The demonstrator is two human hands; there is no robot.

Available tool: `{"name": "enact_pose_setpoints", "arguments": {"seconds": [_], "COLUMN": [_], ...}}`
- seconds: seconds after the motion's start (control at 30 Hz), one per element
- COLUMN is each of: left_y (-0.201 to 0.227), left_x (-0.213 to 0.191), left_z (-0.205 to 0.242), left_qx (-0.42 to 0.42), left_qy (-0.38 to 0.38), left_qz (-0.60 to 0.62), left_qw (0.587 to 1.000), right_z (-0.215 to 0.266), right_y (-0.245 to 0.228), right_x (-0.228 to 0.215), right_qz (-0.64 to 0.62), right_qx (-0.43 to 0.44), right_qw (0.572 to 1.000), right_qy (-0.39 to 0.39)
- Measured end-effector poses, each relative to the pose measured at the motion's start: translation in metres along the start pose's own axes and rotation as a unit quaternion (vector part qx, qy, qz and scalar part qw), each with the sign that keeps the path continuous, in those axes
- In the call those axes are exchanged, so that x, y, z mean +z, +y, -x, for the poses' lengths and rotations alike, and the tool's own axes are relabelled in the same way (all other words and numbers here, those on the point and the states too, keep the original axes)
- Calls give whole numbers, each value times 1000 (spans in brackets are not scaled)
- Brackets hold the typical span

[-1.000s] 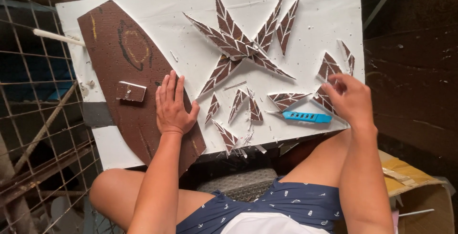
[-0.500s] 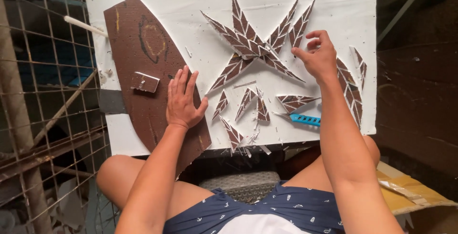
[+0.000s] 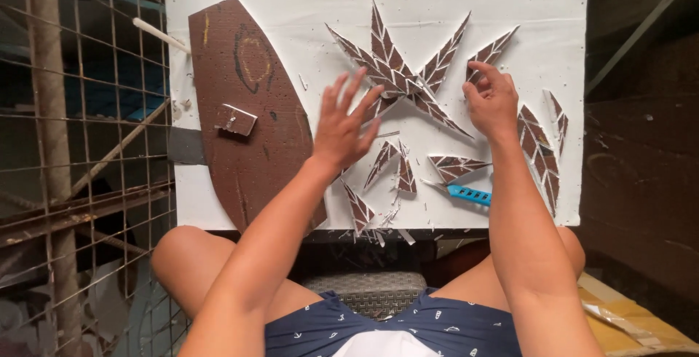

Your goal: Cutting foam pieces with a utility knife and arranging them into a star-shaped pattern on a board.

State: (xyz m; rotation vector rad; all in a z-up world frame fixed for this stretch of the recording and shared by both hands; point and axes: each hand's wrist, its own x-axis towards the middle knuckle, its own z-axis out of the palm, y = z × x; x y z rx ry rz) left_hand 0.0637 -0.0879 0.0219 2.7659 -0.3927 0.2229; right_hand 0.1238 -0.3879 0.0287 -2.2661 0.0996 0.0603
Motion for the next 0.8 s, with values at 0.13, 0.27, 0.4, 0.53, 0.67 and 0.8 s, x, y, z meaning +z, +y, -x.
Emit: {"name": "enact_pose_setpoints", "arguments": {"seconds": [0.13,0.27,0.4,0.53,0.67,0.8], "left_y": [17,23,16,17,14,16], "left_x": [24,37,47,52,54,47], "left_z": [-30,-44,-48,-49,-50,-52], "left_qx": [23,41,38,11,-2,4], "left_qy": [9,3,-81,-131,-169,-171], "left_qz": [-25,-82,-65,-47,-30,-37], "left_qw": [999,996,994,990,985,985], "right_z": [2,0,-2,4,15,23], "right_y": [-3,4,11,6,9,5], "right_x": [-1,1,3,2,23,36], "right_qz": [-2,-13,-21,-32,31,74], "right_qx": [-6,-11,-3,-27,-146,-211], "right_qw": [1000,1000,1000,999,988,975], "right_qy": [-2,0,1,26,31,0]}}
